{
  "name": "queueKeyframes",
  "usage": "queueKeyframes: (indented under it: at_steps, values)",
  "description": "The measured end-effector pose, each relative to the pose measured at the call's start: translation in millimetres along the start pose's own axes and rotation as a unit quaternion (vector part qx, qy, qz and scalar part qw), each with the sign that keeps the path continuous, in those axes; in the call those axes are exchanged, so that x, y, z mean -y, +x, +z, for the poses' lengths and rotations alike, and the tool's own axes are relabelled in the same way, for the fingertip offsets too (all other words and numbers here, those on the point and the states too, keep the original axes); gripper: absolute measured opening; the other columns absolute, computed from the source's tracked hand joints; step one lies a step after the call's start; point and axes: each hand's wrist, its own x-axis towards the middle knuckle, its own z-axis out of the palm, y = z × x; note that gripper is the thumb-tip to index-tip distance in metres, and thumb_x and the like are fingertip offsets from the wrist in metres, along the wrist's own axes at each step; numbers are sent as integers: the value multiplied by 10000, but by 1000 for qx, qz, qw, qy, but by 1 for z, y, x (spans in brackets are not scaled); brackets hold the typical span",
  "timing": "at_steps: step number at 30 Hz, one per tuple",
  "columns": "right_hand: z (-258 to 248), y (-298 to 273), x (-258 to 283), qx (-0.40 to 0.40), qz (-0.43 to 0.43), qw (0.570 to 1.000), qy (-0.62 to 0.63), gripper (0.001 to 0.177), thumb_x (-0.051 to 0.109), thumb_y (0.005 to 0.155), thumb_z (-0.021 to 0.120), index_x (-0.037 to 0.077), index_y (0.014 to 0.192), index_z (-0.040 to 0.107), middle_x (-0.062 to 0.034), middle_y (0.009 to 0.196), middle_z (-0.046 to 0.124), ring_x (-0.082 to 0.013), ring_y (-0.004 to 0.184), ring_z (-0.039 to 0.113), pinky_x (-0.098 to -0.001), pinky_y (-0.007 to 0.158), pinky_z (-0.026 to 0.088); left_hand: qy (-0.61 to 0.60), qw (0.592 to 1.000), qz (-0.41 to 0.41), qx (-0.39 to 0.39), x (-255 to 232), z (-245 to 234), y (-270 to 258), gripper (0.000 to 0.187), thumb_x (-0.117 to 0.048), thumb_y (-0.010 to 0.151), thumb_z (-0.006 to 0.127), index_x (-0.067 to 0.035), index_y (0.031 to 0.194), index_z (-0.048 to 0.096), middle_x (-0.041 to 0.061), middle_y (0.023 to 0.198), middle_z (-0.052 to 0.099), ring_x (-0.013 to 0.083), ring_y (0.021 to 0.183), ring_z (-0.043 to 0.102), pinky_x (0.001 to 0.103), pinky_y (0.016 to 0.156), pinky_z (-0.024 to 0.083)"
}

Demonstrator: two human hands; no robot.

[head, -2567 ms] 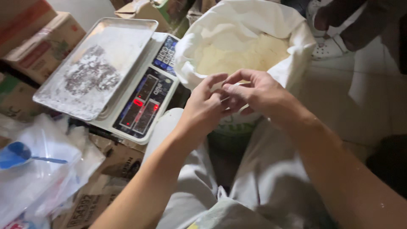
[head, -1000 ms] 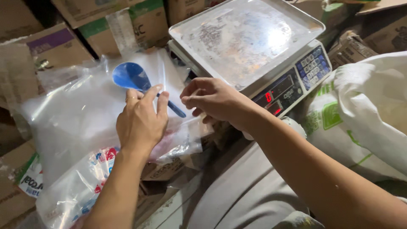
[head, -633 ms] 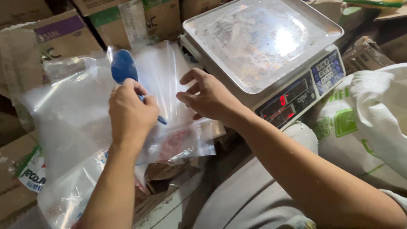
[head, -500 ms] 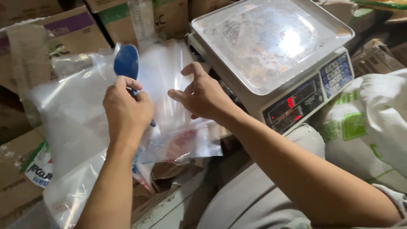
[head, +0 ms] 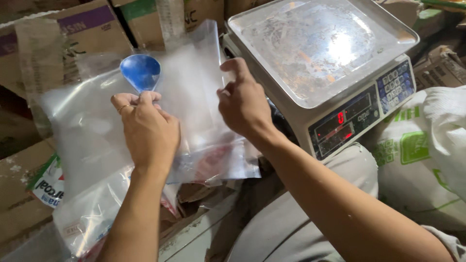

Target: The person scoops flour from a large sack into a plastic bag placed on a digital scale, adjusts the amount to reach a target weight, and ties the bag closed. The process is repeated for multiple bags.

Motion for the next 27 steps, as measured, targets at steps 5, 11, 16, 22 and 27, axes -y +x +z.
queueKeyframes:
  at_steps: [5,11,16,22,27]
  values:
    - [-29,-2,-9,-46,-16,993,109,437,-45,930,508,110,1337,473,-117,924,740,-212,800,719,-327,639,604,133,991,-17,24,-5,5,0,326,-277,852,735,-74,1107,737,165,1249,511,389,1133,519,552,873,431]
    - [-69,-4,-23,-136,-80,979,128,458,-68,952,485,71,1382,410,-154,961,770,-193,837,751,-262,645,629,182,983,-17,10,-2,15,-2,364,-368,860,751,-98,1103,743,188,1304,525,423,1228,439,590,934,381]
    - [-101,-9,-36,-152,-32,979,132,555,-150,867,417,55,1381,379,-156,971,742,-210,765,787,-287,520,629,183,982,46,-25,-5,16,-8,329,-296,868,787,-78,1108,732,247,1369,497,476,1366,298,648,948,341]
    - [-139,-10,-62,-193,-6,974,117,591,-164,821,422,53,1369,390,-147,961,752,-215,707,773,-307,498,630,231,968,73,-67,-28,16,-8,417,-243,787,821,-74,1151,708,289,1411,421,543,1400,194,736,961,280]
    - [-171,-18,-94,-228,1,964,140,571,-149,843,429,45,1379,409,-147,948,756,-201,717,753,-296,586,614,83,992,91,-39,-71,31,-16,369,-222,829,792,-91,1155,679,280,1359,446,539,1364,258,706,956,322]
